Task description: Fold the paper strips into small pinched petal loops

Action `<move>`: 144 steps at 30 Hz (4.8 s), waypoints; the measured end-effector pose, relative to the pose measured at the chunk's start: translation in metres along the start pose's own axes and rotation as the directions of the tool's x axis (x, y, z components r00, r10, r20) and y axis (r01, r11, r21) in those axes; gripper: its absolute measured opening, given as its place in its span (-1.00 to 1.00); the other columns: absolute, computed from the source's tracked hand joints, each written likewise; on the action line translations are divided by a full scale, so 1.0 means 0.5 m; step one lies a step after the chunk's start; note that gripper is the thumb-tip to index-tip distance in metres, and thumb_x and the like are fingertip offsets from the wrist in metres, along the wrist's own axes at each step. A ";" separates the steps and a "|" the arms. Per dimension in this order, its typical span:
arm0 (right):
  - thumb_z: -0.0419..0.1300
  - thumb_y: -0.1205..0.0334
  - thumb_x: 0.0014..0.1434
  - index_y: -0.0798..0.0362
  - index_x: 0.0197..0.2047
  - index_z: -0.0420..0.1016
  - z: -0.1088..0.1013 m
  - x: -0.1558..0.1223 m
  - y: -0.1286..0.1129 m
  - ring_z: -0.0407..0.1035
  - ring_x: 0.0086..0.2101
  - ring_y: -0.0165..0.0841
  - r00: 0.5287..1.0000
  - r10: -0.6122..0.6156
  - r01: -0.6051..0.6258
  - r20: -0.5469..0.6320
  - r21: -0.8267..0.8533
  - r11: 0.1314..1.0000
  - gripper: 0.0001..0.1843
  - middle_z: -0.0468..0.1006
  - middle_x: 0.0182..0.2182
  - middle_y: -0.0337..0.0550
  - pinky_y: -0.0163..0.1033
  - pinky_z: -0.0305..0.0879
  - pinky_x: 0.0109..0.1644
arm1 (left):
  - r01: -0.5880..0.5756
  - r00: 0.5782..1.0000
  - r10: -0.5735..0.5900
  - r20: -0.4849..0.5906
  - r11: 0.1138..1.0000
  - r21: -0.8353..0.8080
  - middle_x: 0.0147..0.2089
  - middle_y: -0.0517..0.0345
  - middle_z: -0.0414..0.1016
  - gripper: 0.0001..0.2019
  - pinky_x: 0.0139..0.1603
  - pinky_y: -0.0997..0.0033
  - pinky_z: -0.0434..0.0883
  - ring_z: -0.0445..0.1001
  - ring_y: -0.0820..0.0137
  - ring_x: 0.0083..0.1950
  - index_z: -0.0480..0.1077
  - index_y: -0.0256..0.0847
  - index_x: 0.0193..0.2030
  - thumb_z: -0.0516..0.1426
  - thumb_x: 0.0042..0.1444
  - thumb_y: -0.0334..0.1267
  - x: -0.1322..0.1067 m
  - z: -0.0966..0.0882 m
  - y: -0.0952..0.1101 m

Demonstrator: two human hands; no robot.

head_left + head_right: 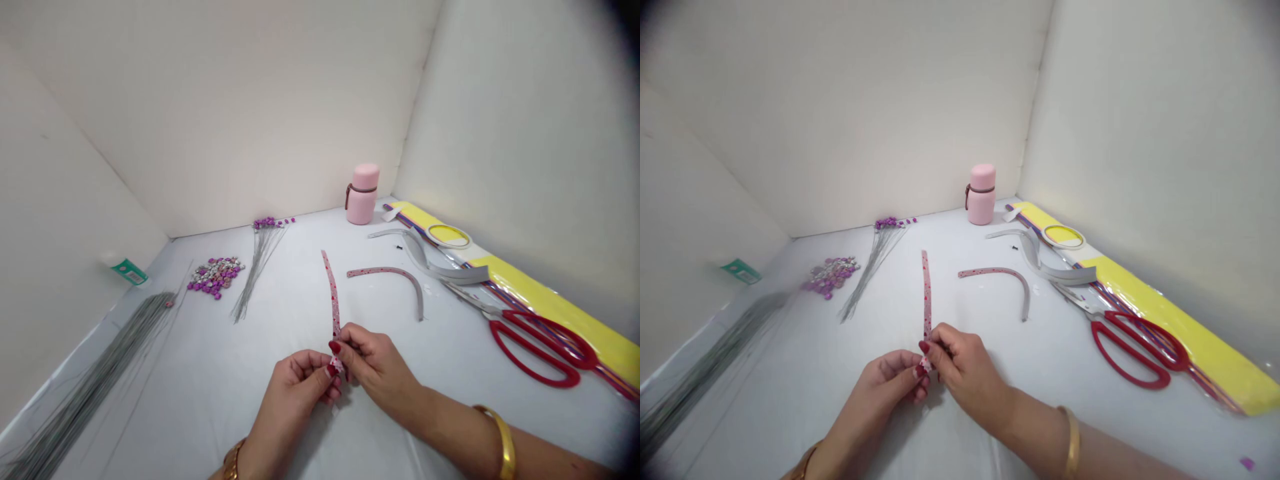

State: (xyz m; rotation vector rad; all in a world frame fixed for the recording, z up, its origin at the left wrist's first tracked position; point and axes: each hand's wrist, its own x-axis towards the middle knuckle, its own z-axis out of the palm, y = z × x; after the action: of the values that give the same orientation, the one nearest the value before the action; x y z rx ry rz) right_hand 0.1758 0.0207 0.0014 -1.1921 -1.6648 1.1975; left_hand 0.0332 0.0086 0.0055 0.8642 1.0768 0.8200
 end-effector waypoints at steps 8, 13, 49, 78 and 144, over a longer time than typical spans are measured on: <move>0.00 0.04 0.17 0.02 -0.50 0.17 0.006 0.003 0.005 0.15 -0.71 -0.51 0.985 0.145 -0.161 0.094 0.183 0.970 -0.71 0.24 -0.72 -0.40 -0.42 0.05 -0.64 | -0.313 0.938 0.347 0.004 0.839 0.445 -0.34 0.04 0.53 -0.85 -0.28 0.46 0.36 0.45 0.37 -0.32 0.44 -0.26 -0.29 0.06 0.09 -0.30 -0.019 -0.006 -0.019; 0.01 0.06 0.17 0.02 -0.51 0.18 0.008 0.000 0.006 0.15 -0.70 -0.52 0.991 0.119 -0.128 0.064 0.169 0.977 -0.71 0.25 -0.71 -0.39 -0.41 0.07 -0.63 | -0.401 0.889 0.455 0.056 0.713 0.575 -0.31 0.06 0.52 -0.84 -0.22 0.44 0.34 0.46 0.35 -0.28 0.47 -0.21 -0.29 0.05 0.08 -0.34 -0.023 -0.014 -0.017; 0.03 0.10 0.17 0.07 -0.53 0.24 0.000 0.013 0.015 0.17 -0.65 -0.50 0.988 0.071 -0.086 0.138 0.107 0.990 -0.70 0.25 -0.69 -0.36 -0.41 0.08 -0.57 | -0.049 0.999 0.049 -0.004 0.998 0.024 -0.58 0.19 0.39 -0.79 -0.49 0.56 0.23 0.29 0.54 -0.56 0.39 -0.36 -0.47 0.21 -0.09 -0.20 0.010 -0.022 -0.004; 0.01 0.06 0.18 0.10 -0.51 0.24 0.004 0.015 0.012 0.15 -0.68 -0.56 0.984 0.144 -0.168 0.109 0.264 0.950 -0.67 0.30 -0.67 -0.35 -0.44 0.04 -0.60 | -0.257 0.952 0.303 -0.027 0.848 0.463 -0.50 0.13 0.45 -0.81 -0.43 0.55 0.29 0.36 0.42 -0.44 0.43 -0.27 -0.44 0.06 0.07 -0.26 -0.008 -0.022 -0.011; 0.21 0.08 0.02 0.10 -0.41 0.42 0.008 0.008 -0.004 0.24 -0.46 -0.44 0.964 0.141 -0.223 0.225 0.395 0.891 -0.77 0.39 -0.54 -0.28 -0.35 0.14 -0.36 | -0.254 0.954 0.261 -0.148 0.965 0.062 -0.43 0.13 0.46 -0.89 -0.37 0.51 0.30 0.37 0.45 -0.41 0.42 -0.29 -0.37 0.19 -0.03 -0.28 -0.002 -0.023 -0.007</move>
State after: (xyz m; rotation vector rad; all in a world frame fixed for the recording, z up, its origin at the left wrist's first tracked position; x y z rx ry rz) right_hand 0.1707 0.0233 0.0024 -1.0000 -1.3472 1.7339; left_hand 0.0227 0.0086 0.0003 1.0034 1.1343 1.1004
